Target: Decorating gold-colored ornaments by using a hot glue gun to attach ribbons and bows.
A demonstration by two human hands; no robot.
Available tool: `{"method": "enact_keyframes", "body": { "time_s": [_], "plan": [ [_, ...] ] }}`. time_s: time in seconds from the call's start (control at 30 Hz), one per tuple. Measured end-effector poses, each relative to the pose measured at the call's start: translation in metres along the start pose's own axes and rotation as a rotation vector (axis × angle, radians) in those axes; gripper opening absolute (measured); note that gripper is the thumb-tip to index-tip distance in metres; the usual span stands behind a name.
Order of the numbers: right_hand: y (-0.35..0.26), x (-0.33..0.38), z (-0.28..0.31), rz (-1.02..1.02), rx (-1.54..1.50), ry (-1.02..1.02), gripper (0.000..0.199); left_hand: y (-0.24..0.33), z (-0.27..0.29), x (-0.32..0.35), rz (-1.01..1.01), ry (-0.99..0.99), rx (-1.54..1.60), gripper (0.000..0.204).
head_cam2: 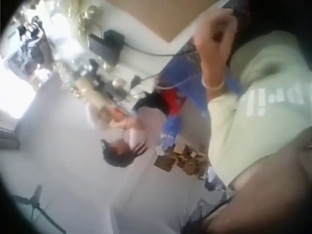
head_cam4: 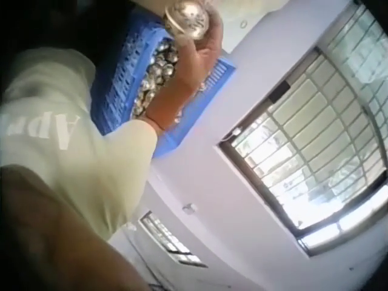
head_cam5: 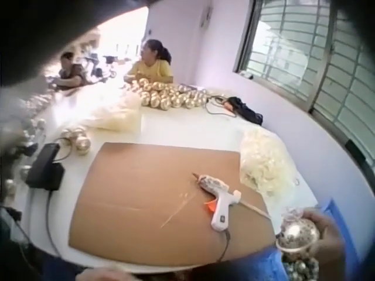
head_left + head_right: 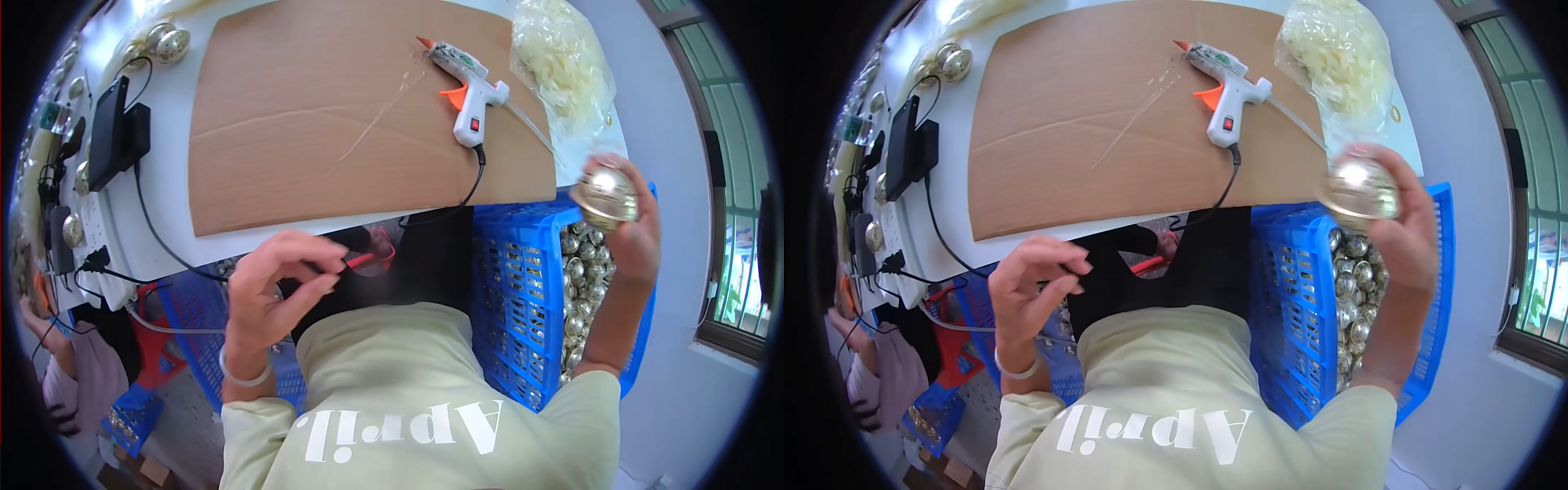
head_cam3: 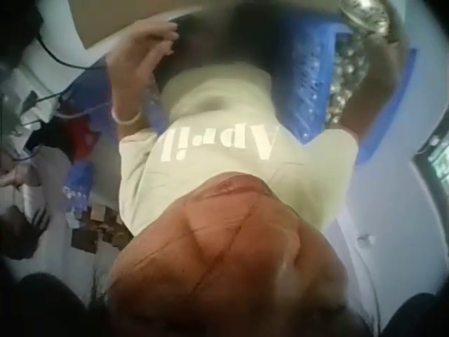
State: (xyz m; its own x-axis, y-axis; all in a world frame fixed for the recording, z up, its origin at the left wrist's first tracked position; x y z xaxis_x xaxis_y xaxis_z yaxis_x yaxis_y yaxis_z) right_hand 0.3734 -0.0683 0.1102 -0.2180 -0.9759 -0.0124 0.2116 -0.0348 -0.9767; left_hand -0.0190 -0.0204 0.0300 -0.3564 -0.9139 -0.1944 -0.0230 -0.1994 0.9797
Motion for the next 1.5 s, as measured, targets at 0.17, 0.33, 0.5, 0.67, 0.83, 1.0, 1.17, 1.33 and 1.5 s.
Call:
{"method": "enact_keyframes", "body": {
  "time_s": [0.17, 0.33, 0.5, 0.67, 0.83, 1.0, 1.17, 1.33, 1.5],
  "plan": [
    [-0.034, -0.044, -0.151, 0.275, 0.04, -0.362, 0.075, 0.028, -0.022, -0.042, 0.211, -0.003, 0.499, 0.056],
    [-0.052, -0.047, -0.216, 0.643, 0.228, -0.437, 0.065, 0.024, -0.011, -0.052, 0.108, 0.168, 0.718, 0.063],
    [-0.036, -0.051, -0.235, 0.468, 0.061, -0.415, 0.046, 0.002, 0.01, -0.045, -0.027, 0.328, 0.271, 0.059],
    [-0.008, -0.066, -0.234, 0.412, -0.027, -0.349, 0.023, -0.012, 0.01, -0.058, -0.197, 0.45, 0.006, 0.057],
    [-0.013, -0.077, -0.231, 0.106, -0.354, -0.363, 0.012, -0.031, 0.017, -0.066, -0.208, 0.471, 0.015, 0.058],
    [-0.004, -0.082, -0.23, -0.046, -0.254, -0.38, 0.015, -0.04, 0.017, -0.068, -0.228, 0.395, 0.111, 0.063],
    [-0.002, -0.087, -0.225, -0.019, -0.162, -0.428, 0.016, -0.051, 0.017, -0.07, -0.291, 0.359, 0.125, 0.066],
    [0.002, -0.089, -0.221, 0.02, -0.128, -0.414, 0.017, -0.05, 0.017, -0.074, -0.351, 0.311, 0.081, 0.06],
    [-0.004, -0.09, -0.211, 0.017, -0.102, -0.435, 0.026, -0.05, 0.015, -0.071, -0.306, 0.157, -0.005, 0.052]
  ]
}}
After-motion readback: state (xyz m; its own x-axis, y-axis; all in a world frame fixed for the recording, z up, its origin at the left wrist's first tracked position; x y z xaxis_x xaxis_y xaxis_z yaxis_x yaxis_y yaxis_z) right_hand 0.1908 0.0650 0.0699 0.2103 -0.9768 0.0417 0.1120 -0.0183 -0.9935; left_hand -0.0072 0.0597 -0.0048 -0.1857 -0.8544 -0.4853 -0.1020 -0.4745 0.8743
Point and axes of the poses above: each hand's wrist, its own x-axis away from the middle knuckle, its own z-axis out of the back of the hand, y = z × x, the point moved 3 cm from there along -x, towards the middle knuckle, and after that the axes turned 9 degrees about y, right-handed, at the moved point
